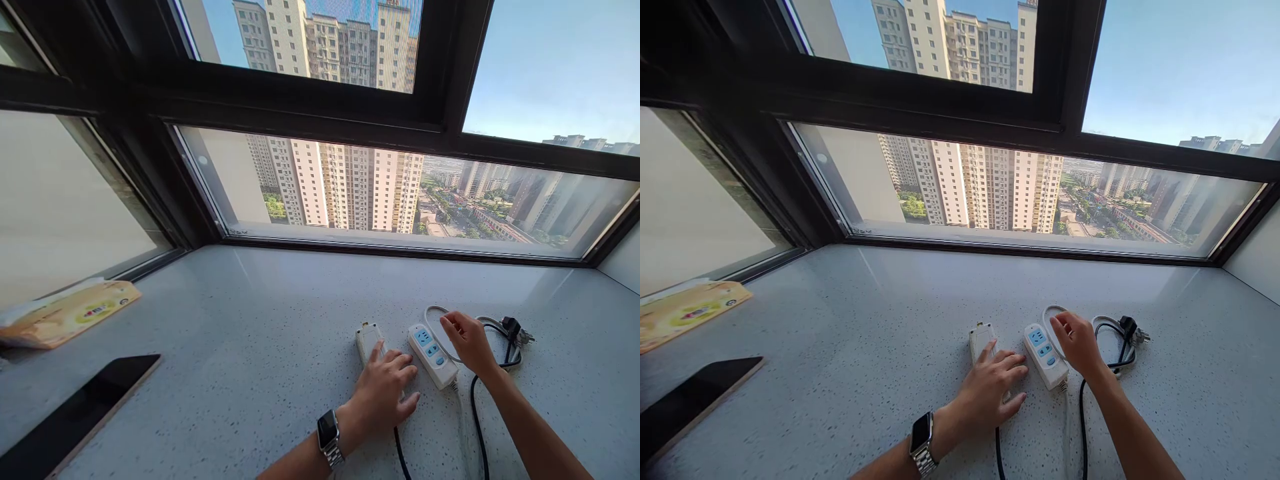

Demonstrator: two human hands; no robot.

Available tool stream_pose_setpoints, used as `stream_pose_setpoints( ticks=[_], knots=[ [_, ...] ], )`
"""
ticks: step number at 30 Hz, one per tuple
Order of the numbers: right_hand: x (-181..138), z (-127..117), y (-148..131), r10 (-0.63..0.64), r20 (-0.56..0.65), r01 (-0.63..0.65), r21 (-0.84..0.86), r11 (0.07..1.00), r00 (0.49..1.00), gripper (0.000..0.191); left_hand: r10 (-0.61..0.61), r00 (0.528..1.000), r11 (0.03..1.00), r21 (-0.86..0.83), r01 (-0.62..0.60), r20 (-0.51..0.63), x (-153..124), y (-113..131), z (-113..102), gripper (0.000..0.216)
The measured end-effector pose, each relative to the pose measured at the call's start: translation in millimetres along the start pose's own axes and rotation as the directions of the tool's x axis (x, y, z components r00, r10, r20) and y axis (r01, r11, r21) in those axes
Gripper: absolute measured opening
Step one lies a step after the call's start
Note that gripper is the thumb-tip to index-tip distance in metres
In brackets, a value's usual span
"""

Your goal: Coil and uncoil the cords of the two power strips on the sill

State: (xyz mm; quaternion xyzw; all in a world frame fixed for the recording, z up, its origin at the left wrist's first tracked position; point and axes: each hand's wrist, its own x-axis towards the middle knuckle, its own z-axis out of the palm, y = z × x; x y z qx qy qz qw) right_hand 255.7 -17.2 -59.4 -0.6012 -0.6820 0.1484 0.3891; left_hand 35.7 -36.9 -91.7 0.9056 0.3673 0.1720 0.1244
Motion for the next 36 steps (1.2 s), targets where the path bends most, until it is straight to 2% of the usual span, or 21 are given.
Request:
stream_pose_setpoints(
  ticks=[2, 4, 6, 9, 11, 13, 17, 21, 24, 29, 33, 36],
  knots=[
    [-6, 0, -16, -0.050, 0.178, 0.066, -0.089, 0.994, 0.983, 0.042, -0.001, 1.000, 1.000, 0.009, 0.001, -0.005, 0, 1, 0, 0.030],
    [-11, 3, -26, -0.023, 0.286, 0.089, -0.219, 0.972, 0.958, 0.036, 0.003, 1.000, 1.000, 0.015, -0.003, -0.004, 0, 1, 0, 0.029],
    [-15, 8, -29, 0.024, 0.330, 0.101, -0.356, 0.929, 0.944, 0.036, 0.007, 1.000, 1.000, 0.014, -0.007, -0.003, 0, 0, 0, 0.030],
    [-19, 15, -27, 0.156, 0.370, 0.058, -0.505, 0.861, 0.916, 0.053, -0.001, 1.000, 1.000, 0.014, 0.002, -0.030, 0, -1, 2, 0.033],
    [-21, 17, -26, 0.234, 0.382, 0.013, -0.545, 0.838, 0.894, 0.063, -0.018, 0.998, 1.000, 0.013, 0.019, -0.058, 0, -2, 4, 0.037],
    [-22, 18, -27, 0.229, 0.384, 0.013, -0.535, 0.845, 0.895, 0.064, -0.020, 0.997, 1.000, -0.004, 0.020, -0.078, 0, -2, 4, 0.046],
    [-22, 18, -27, 0.096, 0.412, 0.090, -0.410, 0.908, 0.906, 0.053, 0.041, 0.996, 0.996, -0.076, -0.047, -0.083, -2, 2, 4, 0.069],
    [-20, 15, -26, 0.000, 0.491, 0.109, -0.192, 0.975, 0.871, 0.041, 0.112, 0.993, 0.991, -0.079, -0.110, 0.020, -3, 9, 3, 0.092],
    [-17, 12, -24, -0.001, 0.508, 0.064, -0.107, 0.992, 0.862, 0.044, 0.172, 0.980, 0.985, -0.011, -0.171, 0.104, -2, 12, 3, 0.102],
    [-13, 11, -11, 0.105, 0.505, -0.041, -0.137, 0.990, 0.856, 0.053, 0.229, 0.968, 0.973, 0.012, -0.231, 0.103, -2, 10, 4, 0.092],
    [-9, 8, 1, 0.097, 0.504, -0.021, -0.155, 0.988, 0.858, 0.045, 0.191, 0.977, 0.981, 0.006, -0.192, 0.097, -3, 10, 6, 0.083],
    [-5, 5, 14, 0.100, 0.487, 0.018, -0.233, 0.972, 0.868, 0.047, 0.127, 0.988, 0.989, 0.065, -0.133, 0.083, -1, 6, 4, 0.073]
  ],
)
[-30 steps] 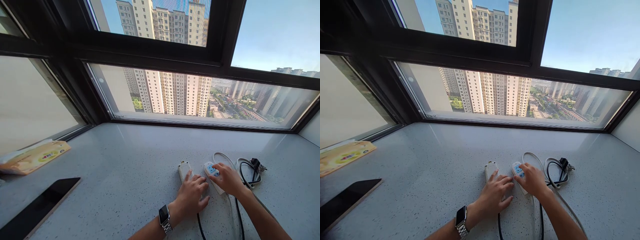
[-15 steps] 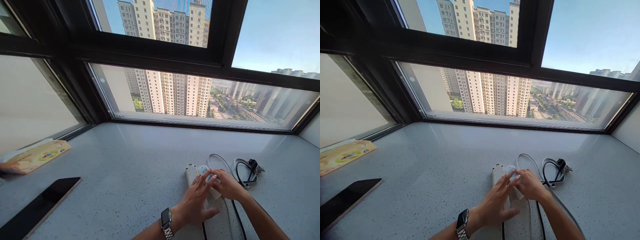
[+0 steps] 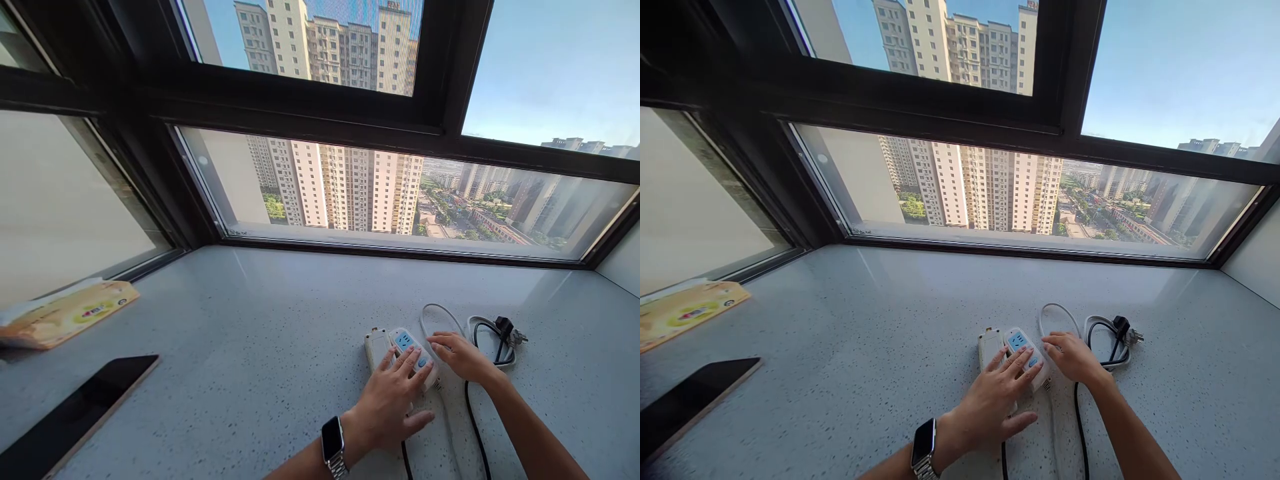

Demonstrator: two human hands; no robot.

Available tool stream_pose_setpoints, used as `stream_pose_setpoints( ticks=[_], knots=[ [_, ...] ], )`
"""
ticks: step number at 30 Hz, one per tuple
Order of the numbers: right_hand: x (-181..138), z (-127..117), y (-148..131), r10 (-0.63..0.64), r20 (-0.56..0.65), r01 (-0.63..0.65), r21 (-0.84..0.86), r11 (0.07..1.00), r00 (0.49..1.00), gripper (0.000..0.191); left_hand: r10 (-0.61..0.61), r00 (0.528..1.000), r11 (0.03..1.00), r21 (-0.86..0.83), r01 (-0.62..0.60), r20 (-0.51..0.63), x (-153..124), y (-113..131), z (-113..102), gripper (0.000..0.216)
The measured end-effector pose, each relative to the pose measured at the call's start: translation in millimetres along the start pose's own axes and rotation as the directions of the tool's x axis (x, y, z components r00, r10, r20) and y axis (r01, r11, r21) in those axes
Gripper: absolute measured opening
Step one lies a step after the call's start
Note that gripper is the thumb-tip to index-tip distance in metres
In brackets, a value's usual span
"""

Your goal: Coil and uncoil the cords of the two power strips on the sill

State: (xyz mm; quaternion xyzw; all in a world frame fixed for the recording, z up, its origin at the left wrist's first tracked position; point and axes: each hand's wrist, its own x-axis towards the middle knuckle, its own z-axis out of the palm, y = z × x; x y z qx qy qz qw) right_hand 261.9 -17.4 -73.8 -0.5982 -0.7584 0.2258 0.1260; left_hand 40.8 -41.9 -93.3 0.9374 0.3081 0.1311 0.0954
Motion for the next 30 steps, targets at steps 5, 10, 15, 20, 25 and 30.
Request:
stream_pose_setpoints(
  ticks=[5, 10, 15, 20, 25, 30],
  knots=[
    [6, -5, 47, 0.101, -0.088, -0.112, -0.130, 0.985, 0.991, 0.050, -0.142, 0.989, 0.985, 0.099, 0.145, -0.030, 0, -34, -7, 0.065],
    [5, -20, 109, 0.253, -0.201, -0.293, -0.206, 0.934, 0.947, 0.052, -0.302, 0.942, 0.936, 0.144, 0.322, -0.143, -7, -84, -15, 0.059],
    [-3, -25, 131, 0.326, -0.337, -0.424, -0.279, 0.861, 0.883, 0.049, -0.490, 0.854, 0.844, 0.152, 0.515, -0.175, -9, -116, -31, 0.055],
    [-14, -20, 126, 0.279, -0.427, -0.454, -0.390, 0.801, 0.860, 0.047, -0.625, 0.761, 0.744, 0.163, 0.648, -0.173, -7, -136, -46, 0.055],
    [-29, -33, 117, 0.251, -0.457, -0.464, -0.447, 0.764, 0.853, 0.046, -0.682, 0.712, 0.683, 0.203, 0.702, -0.168, -8, -157, -54, 0.058],
    [-45, -51, 111, 0.176, -0.508, -0.443, -0.471, 0.762, 0.843, 0.045, -0.703, 0.686, 0.657, 0.196, 0.728, -0.186, -11, -173, -60, 0.059]
  ],
)
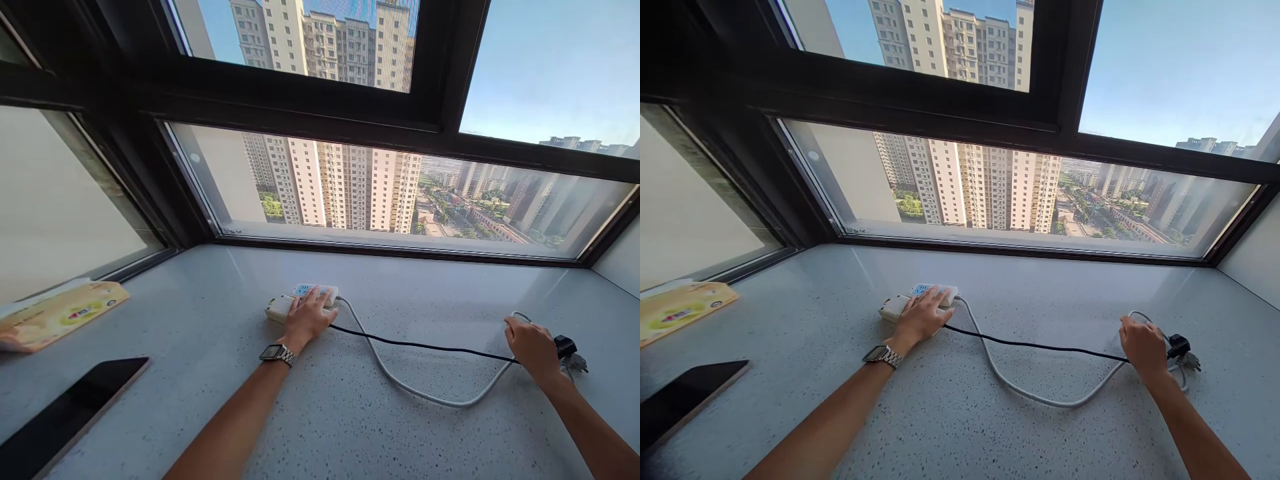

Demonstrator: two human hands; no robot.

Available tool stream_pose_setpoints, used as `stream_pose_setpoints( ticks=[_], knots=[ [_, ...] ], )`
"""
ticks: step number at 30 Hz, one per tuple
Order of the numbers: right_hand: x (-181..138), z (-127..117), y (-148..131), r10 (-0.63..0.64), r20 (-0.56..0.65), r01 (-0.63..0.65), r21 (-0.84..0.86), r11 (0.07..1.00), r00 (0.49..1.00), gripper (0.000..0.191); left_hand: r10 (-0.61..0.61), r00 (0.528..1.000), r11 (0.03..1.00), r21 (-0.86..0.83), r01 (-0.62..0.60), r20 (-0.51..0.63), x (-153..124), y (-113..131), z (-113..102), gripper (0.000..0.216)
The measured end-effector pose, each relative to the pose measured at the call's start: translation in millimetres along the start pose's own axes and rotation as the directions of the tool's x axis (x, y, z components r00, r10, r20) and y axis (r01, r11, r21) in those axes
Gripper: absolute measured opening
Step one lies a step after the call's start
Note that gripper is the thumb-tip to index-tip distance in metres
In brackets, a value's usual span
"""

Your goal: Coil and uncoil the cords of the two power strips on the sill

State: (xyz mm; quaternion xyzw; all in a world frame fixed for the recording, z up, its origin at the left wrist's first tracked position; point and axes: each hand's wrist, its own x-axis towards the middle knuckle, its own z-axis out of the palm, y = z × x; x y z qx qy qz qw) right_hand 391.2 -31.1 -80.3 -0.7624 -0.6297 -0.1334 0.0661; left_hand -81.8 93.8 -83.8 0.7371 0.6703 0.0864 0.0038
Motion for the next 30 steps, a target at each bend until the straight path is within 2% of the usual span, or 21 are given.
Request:
stream_pose_setpoints(
  ticks=[2, 4, 6, 9, 11, 14, 17, 19, 23, 27, 30],
  knots=[
    [-1, -3, 8, -0.009, -0.028, 0.009, 0.018, 1.000, 1.000, 0.043, -0.016, 1.000, 1.000, -0.010, 0.016, 0.007, 3, -5, -1, 0.061],
    [0, -3, 20, 0.036, -0.055, -0.032, 0.071, 0.997, 0.998, 0.042, -0.033, 0.999, 0.999, -0.019, 0.033, 0.019, 6, -11, -1, 0.063],
    [3, -3, 34, 0.141, -0.075, -0.127, 0.169, 0.977, 0.987, 0.044, -0.048, 0.999, 0.999, -0.025, 0.048, 0.022, 9, -18, -1, 0.063],
    [7, -2, 53, 0.279, -0.045, -0.243, 0.372, 0.896, 0.959, 0.048, -0.077, 0.997, 0.997, -0.029, 0.077, 0.011, 13, -28, -2, 0.062],
    [5, 1, 58, 0.229, -0.001, -0.198, 0.499, 0.843, 0.973, 0.048, -0.100, 0.995, 0.995, -0.033, 0.099, -0.002, 16, -35, -4, 0.061],
    [-7, 13, 55, 0.036, 0.004, -0.031, 0.593, 0.804, 0.999, 0.051, -0.125, 0.992, 0.991, -0.038, 0.125, -0.018, 18, -43, -7, 0.059],
    [-21, 28, 49, -0.045, -0.055, 0.068, 0.537, 0.841, 0.997, 0.057, -0.131, 0.991, 0.991, -0.034, 0.131, -0.012, 20, -48, -10, 0.060],
    [-26, 33, 47, -0.036, -0.065, 0.062, 0.449, 0.891, 0.997, 0.061, -0.134, 0.991, 0.991, -0.030, 0.134, -0.006, 20, -52, -11, 0.061],
    [-30, 30, 47, -0.028, 0.009, 0.024, 0.294, 0.956, 1.000, 0.064, -0.148, 0.989, 0.989, -0.032, 0.147, -0.018, 21, -56, -11, 0.059],
    [-32, 21, 52, -0.095, 0.122, 0.068, 0.211, 0.975, 0.988, 0.069, -0.155, 0.988, 0.987, -0.032, 0.154, -0.023, 22, -60, -10, 0.058],
    [-35, 16, 61, -0.078, 0.167, 0.051, 0.165, 0.985, 0.983, 0.072, -0.169, 0.985, 0.985, -0.031, 0.168, -0.028, 23, -63, -11, 0.058]
  ],
)
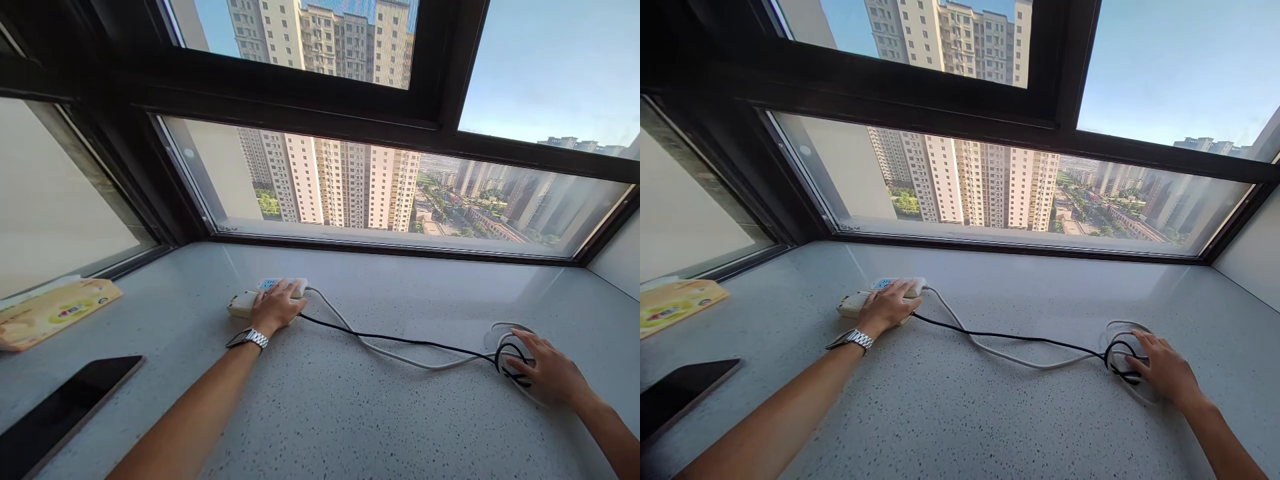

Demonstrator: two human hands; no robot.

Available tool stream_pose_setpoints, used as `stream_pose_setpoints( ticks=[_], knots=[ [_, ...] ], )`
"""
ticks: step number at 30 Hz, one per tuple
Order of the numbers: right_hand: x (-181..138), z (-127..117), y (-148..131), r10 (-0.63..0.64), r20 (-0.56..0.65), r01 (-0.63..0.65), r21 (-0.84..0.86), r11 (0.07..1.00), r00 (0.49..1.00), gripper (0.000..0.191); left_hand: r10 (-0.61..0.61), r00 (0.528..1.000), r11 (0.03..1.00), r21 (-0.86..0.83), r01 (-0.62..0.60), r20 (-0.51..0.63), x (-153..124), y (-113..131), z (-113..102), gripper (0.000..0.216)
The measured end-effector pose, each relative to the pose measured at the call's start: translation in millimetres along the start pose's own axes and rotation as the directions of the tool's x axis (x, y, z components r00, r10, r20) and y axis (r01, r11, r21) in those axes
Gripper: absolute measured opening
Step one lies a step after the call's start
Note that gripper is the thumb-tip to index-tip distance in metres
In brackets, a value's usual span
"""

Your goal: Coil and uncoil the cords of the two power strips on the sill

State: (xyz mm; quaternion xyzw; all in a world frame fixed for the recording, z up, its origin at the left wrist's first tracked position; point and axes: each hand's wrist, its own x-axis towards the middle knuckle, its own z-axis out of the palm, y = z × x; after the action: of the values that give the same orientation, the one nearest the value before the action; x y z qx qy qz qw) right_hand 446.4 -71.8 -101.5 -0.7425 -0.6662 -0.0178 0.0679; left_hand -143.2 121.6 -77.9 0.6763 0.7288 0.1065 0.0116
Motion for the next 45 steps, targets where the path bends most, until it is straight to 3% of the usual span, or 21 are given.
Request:
stream_pose_setpoints(
  ticks=[5, 9, 15, 20, 27, 34, 39, 45],
  knots=[
    [-7, -6, 5, 0.109, -0.023, -0.109, 0.016, 0.994, 0.994, 0.070, -0.024, 1.000, 1.000, 0.002, 0.023, 0.017, 1, -5, -4, 0.061],
    [-11, -11, 3, 0.130, -0.088, -0.124, 0.078, 0.989, 0.988, 0.073, -0.044, 0.999, 0.999, 0.014, 0.044, 0.026, 2, -7, -6, 0.062],
    [-8, -33, 4, 0.025, -0.233, 0.005, 0.125, 0.992, 0.972, 0.073, -0.074, 0.997, 0.997, 0.035, 0.073, 0.033, 5, -9, -5, 0.062],
    [5, -49, 3, -0.044, -0.126, 0.069, 0.197, 0.978, 0.991, 0.062, -0.087, 0.995, 0.996, 0.040, 0.086, 0.040, 7, -11, -6, 0.063],
    [16, -37, 5, -0.052, -0.066, 0.066, 0.248, 0.967, 0.997, 0.060, -0.101, 0.994, 0.994, 0.039, 0.099, 0.035, 11, -16, -4, 0.063],
    [15, -17, 16, 0.033, -0.224, 0.033, 0.283, 0.959, 0.974, 0.063, -0.102, 0.994, 0.994, 0.037, 0.101, 0.044, 12, -18, -7, 0.064],
    [14, -11, 24, 0.132, -0.250, -0.056, 0.288, 0.956, 0.959, 0.061, -0.088, 0.996, 0.996, 0.024, 0.088, 0.020, 10, -16, -10, 0.061],
    [12, -9, 43, 0.160, -0.271, -0.083, 0.276, 0.958, 0.949, 0.056, -0.101, 0.995, 0.995, 0.022, 0.101, -0.013, 11, -16, -8, 0.059]
  ],
)
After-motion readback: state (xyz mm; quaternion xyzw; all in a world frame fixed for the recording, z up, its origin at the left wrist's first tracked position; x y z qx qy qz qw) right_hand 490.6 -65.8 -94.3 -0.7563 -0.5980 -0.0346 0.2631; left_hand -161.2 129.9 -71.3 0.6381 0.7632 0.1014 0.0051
